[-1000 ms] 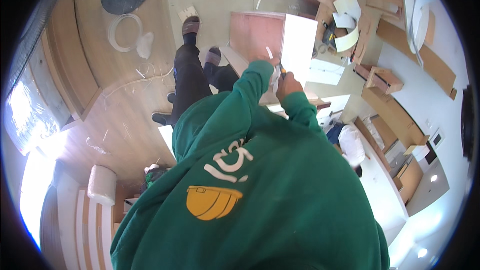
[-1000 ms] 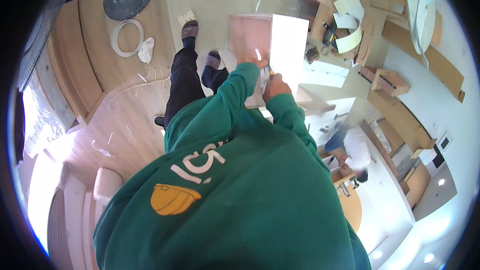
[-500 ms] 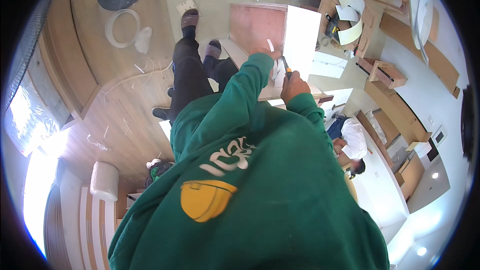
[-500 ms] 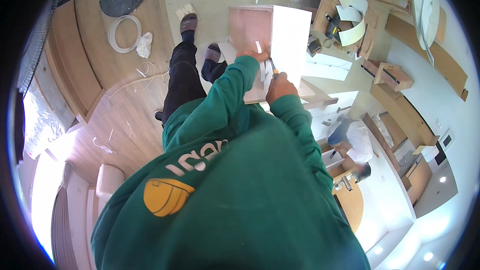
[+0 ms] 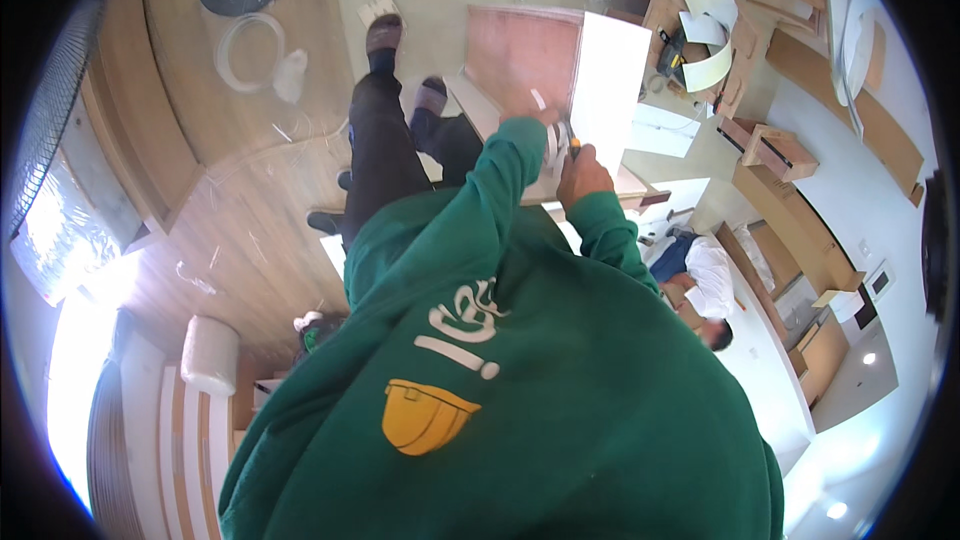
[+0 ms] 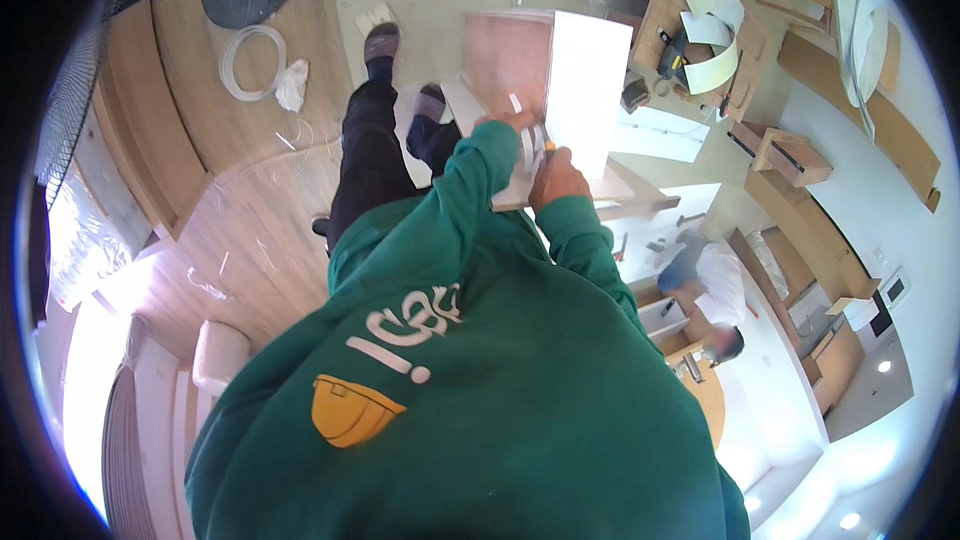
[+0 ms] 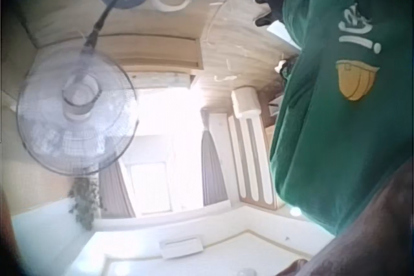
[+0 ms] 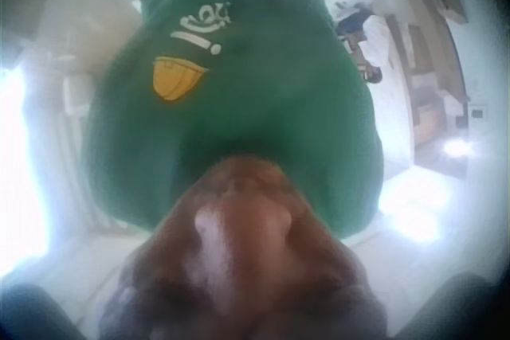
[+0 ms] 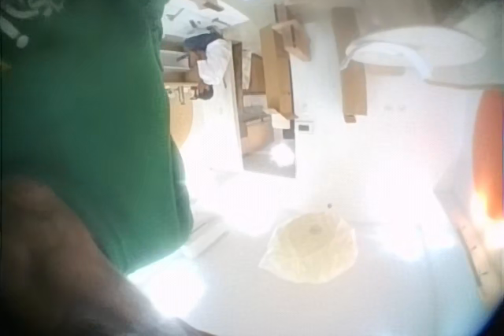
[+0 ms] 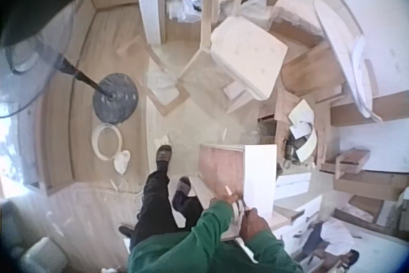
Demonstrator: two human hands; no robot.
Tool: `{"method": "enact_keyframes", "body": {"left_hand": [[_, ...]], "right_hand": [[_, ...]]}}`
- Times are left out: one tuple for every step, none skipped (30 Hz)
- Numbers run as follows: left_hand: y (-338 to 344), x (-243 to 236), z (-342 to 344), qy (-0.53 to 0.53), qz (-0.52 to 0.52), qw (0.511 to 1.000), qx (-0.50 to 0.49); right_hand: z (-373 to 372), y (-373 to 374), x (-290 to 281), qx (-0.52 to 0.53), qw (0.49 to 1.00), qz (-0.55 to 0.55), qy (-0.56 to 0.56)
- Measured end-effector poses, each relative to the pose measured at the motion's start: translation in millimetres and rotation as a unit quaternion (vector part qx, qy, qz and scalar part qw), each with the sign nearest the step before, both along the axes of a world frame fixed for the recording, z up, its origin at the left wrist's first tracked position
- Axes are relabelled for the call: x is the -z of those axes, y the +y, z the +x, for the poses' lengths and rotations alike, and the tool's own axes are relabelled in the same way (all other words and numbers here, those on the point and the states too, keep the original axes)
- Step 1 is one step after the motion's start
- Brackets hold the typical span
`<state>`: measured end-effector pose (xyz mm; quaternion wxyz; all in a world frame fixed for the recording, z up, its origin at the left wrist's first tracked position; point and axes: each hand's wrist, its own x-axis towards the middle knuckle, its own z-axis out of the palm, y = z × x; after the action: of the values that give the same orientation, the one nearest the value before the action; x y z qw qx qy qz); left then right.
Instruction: The person uses a utility knife to trim excess white laminate or veneer from the edges of a wooden furniture panel. They repeatedly reposition the panel and carefully cut along the edges to remove overhanging material.
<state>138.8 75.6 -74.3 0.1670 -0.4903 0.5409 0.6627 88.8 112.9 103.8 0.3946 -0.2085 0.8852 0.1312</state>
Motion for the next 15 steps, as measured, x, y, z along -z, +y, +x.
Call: {"method": "enact_keyframes", "body": {"left_hand": [[-1,-2,2,0.019,0.037,0.999,-0.003],[-6,-3,1,-0.001,0.103,0.995,0.015],[-13,-7,-2,-0.034,0.095,0.993,0.059],[-22,-10,-7,-0.065,0.088,0.988,0.105],[-33,-12,-12,-0.064,0.105,0.987,0.106],[-38,-18,-13,-0.065,0.134,0.983,0.112],[-40,-24,-13,-0.069,0.17,0.975,0.122],[-44,-28,-12,-0.029,0.16,0.978,0.132],[-45,-33,-7,0.012,0.149,0.979,0.14],[-45,-37,-7,-0.046,0.191,0.979,0.059],[-44,-41,-3,-0.057,0.213,0.975,0.018],[-43,-43,-2,-0.068,0.233,0.97,-0.024],[-42,-44,0,-0.079,0.252,0.962,-0.066],[-41,-44,-2,-0.081,0.258,0.96,-0.08],[-41,-43,-3,-0.08,0.259,0.959,-0.084]], "right_hand": [[0,3,-4,-0.013,0.999,-0.031,0.003],[-2,5,-7,-0.022,0.998,-0.055,0.002],[-5,4,-9,-0.034,0.995,-0.093,0.008],[-7,6,-15,-0.033,0.992,-0.122,0.023],[-9,6,-19,-0.034,0.993,-0.112,0.017],[-9,7,-22,-0.039,0.995,-0.089,-0.007],[-8,7,-25,-0.051,0.994,-0.09,-0.024],[-6,8,-27,-0.037,0.997,-0.066,-0.023],[-4,8,-29,-0.03,0.998,-0.056,-0.018],[-3,6,-26,-0.025,0.999,-0.046,-0.011],[-2,4,-24,-0.025,0.999,-0.043,-0.007],[0,4,-24,-0.02,0.999,-0.025,-0.005],[1,4,-24,-0.014,1.0,0.005,-0.01],[0,3,-23,-0.008,1.0,0.019,-0.014],[0,2,-23,-0.007,1.0,0.015,-0.016]]}}
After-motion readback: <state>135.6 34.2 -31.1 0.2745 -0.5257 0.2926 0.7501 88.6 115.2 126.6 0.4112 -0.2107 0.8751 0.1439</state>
